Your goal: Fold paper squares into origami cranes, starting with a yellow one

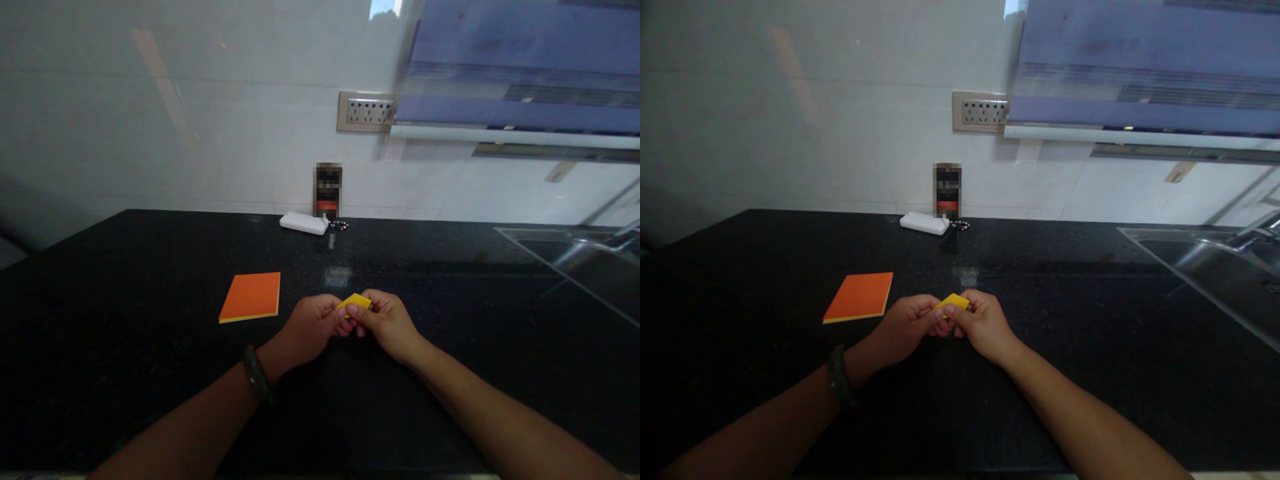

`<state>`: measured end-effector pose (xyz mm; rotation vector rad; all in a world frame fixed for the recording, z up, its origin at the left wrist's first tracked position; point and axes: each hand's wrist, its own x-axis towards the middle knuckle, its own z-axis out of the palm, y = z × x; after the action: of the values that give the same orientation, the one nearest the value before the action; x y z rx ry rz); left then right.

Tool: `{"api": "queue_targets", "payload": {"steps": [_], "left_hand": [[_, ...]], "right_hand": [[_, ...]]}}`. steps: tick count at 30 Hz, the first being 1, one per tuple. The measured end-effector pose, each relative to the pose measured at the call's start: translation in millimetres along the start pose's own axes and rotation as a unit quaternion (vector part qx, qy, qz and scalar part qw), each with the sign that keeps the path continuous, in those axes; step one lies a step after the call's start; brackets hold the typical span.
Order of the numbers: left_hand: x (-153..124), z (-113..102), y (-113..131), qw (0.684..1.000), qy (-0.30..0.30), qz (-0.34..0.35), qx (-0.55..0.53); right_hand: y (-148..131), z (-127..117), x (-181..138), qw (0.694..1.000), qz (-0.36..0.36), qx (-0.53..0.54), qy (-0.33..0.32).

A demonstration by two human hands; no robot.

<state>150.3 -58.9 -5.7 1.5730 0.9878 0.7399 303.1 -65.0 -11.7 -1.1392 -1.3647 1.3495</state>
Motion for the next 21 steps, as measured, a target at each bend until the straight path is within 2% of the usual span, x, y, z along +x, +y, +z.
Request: {"api": "queue_targets", "payload": {"steps": [3, 5, 9, 12, 16, 21], "left_hand": [[1.5, -0.1, -1.2, 1.000, 0.003, -0.021, -0.007], [2.0, -1.3, -2.0, 0.999, 0.013, -0.025, 0.027], [-1.6, -5.5, 1.2, 0.990, 0.033, 0.034, 0.133], [-5.1, -7.5, 5.9, 0.985, 0.025, 0.057, 0.162], [-4.6, -5.9, 7.8, 0.992, 0.014, 0.050, 0.112], [1.7, -3.6, 4.5, 0.996, 0.087, 0.007, -0.024]], "right_hand": [[0.8, 0.1, -0.3, 1.000, 0.002, 0.005, 0.005], [1.2, 0.2, 0.1, 1.000, 0.001, 0.003, 0.007], [1.6, -0.2, 1.0, 1.000, -0.006, 0.001, 0.007], [1.7, -1.7, 1.9, 1.000, -0.010, -0.017, 0.002], [1.5, -4.8, 2.7, 0.999, -0.037, -0.040, 0.000], [0.4, -7.1, 2.2, 0.994, -0.060, -0.096, -0.008]]}}
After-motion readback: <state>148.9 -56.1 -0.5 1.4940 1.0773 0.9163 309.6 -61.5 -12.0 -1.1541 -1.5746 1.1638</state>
